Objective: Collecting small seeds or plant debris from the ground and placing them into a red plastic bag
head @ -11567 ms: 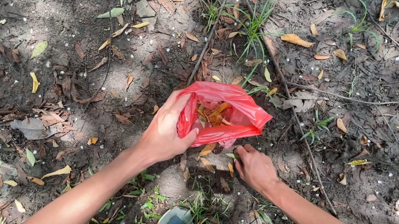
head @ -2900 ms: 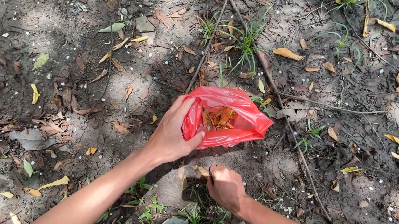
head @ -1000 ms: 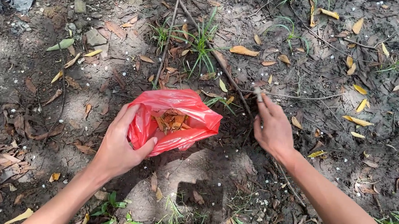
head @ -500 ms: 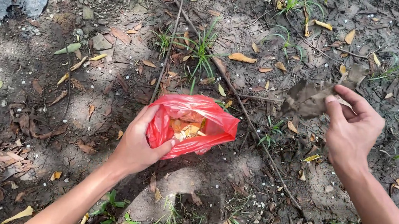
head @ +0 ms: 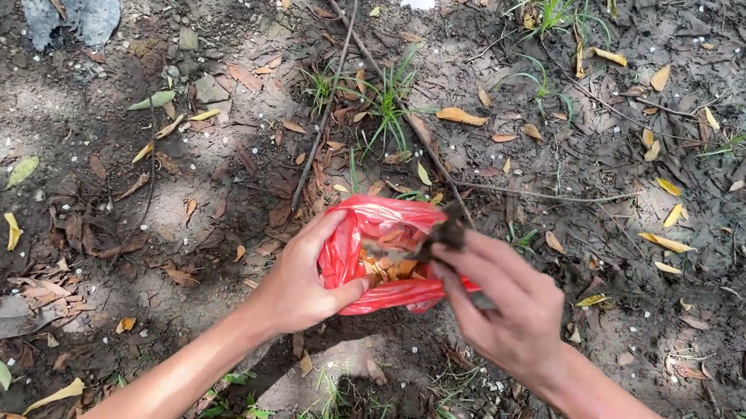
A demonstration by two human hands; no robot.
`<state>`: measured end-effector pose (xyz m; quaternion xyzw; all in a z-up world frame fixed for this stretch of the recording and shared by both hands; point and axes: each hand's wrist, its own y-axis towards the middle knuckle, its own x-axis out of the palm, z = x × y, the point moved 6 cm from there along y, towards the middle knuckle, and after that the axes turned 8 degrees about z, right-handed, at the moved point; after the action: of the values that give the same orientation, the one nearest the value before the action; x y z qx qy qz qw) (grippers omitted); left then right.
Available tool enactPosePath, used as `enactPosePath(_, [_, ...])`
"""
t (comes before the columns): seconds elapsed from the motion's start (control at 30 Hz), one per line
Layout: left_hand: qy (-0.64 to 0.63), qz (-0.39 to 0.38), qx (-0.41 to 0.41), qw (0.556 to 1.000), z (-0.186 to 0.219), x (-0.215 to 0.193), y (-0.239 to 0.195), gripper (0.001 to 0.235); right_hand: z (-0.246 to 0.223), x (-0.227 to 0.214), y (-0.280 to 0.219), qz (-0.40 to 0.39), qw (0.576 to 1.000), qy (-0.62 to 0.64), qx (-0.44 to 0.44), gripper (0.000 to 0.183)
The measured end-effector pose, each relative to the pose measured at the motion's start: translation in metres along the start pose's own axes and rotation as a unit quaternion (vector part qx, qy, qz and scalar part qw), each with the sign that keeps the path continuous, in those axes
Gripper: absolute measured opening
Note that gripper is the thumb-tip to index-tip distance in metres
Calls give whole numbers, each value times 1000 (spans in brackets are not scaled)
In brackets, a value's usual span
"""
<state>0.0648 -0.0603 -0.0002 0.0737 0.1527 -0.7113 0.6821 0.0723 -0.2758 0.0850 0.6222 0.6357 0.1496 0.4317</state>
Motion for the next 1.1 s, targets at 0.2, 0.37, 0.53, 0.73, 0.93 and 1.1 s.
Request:
enactPosePath(0.2, [11,-14,22,1000,-5,-11,-1,89,-10,19,-9,-176,976,-66,-113,26])
enactPosePath(0.37, [36,-35,45,998,3,-10,-10,83,-12,37,-21,-281,900,-252,-219,15])
enactPosePath(0.53, [37,-38,77,996,23,-4,-9,81,-1,62,-34,-390,830,-355,-183,19])
enactPosePath(0.73, [12,-48,64,997,33,-2,-5,81,2,76,-41,-481,818,-296,-111,42])
enactPosePath(0.93, [28,-19,49,998,14,-14,-2,81,-14,55,-16,-353,911,-197,-86,40])
enactPosePath(1.1, [20,31,32,999,5,-37,7,80,41,24,-55,-90,975,-194,-66,17])
